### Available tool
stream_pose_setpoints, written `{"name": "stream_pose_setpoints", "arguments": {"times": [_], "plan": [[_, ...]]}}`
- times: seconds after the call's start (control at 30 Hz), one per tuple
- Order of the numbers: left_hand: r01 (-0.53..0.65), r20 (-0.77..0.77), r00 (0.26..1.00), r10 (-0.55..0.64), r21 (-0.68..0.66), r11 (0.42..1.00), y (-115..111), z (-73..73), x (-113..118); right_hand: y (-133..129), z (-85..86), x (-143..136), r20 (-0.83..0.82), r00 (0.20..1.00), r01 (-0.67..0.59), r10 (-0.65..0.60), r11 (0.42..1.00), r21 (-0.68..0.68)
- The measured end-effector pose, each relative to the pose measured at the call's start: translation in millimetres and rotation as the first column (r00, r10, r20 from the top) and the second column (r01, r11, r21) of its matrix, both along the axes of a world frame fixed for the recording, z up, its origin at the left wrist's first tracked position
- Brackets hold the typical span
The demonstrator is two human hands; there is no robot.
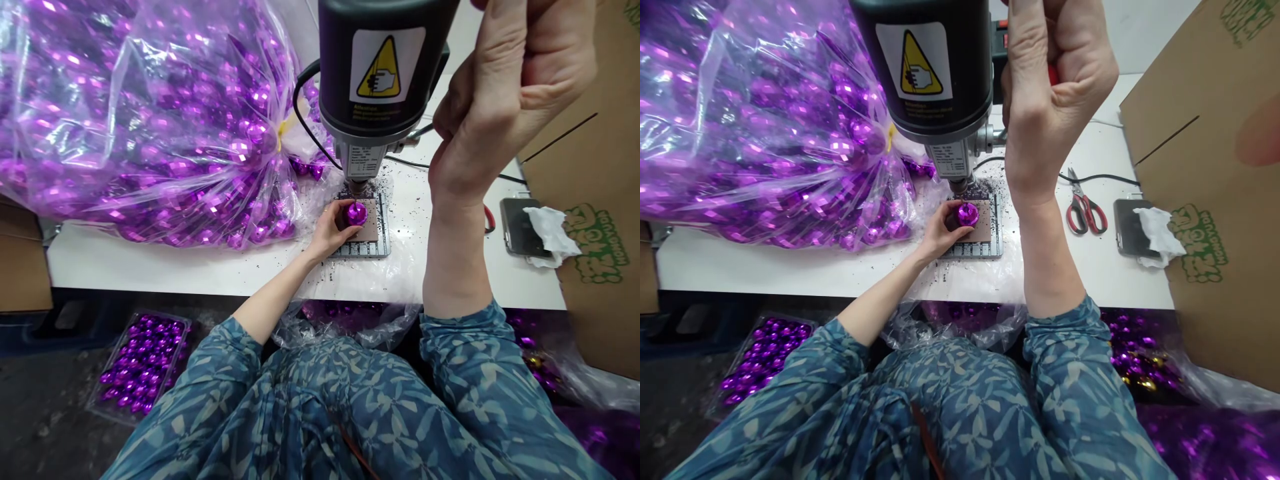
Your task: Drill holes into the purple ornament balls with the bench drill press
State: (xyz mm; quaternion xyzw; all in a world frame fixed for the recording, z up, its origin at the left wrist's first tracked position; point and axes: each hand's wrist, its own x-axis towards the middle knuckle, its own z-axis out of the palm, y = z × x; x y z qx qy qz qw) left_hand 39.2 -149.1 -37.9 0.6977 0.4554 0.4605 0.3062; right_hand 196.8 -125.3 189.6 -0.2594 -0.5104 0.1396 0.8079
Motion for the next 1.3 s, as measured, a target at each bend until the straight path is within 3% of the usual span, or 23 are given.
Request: {"name": "stream_pose_setpoints", "arguments": {"times": [0.2, 0.37, 0.57, 0.77, 0.93, 1.3], "plan": [[0.046, 0.122, 0.992, -0.042, -0.026, 0.999, -2, -7.7, 3, 1, -3.7, 3, 0.062, 0.997, 0.045, -0.047, 0.998, 0.032], [0.051, 0.131, 0.99, -0.05, -0.008, 0.999, 0, -10.1, 3, -9, -10.0, 4, -0.001, 1.0, -0.01, 0.01, 0.998, 0.059], [0.076, 0.109, 0.991, -0.078, 0.022, 0.997, 2, -13.0, 1, -22, -28.8, 4, -0.009, 1.0, 0.02, -0.019, 0.998, 0.059], [0.073, 0.111, 0.991, -0.078, 0.042, 0.996, 0, -13.2, -1, -15, -51.1, 1, -0.019, 0.997, 0.079, -0.076, 0.96, 0.268], [0.063, 0.112, 0.992, -0.065, 0.019, 0.998, -1, -12.6, 0, -17, -61.9, 3, 0.012, 0.995, 0.096, -0.101, 0.973, 0.211], [0.059, 0.105, 0.993, -0.06, 0.015, 0.998, -2, -11.8, 1, 2, -88.3, 7, -0.074, 0.986, 0.167, -0.15, 0.926, 0.337]]}}
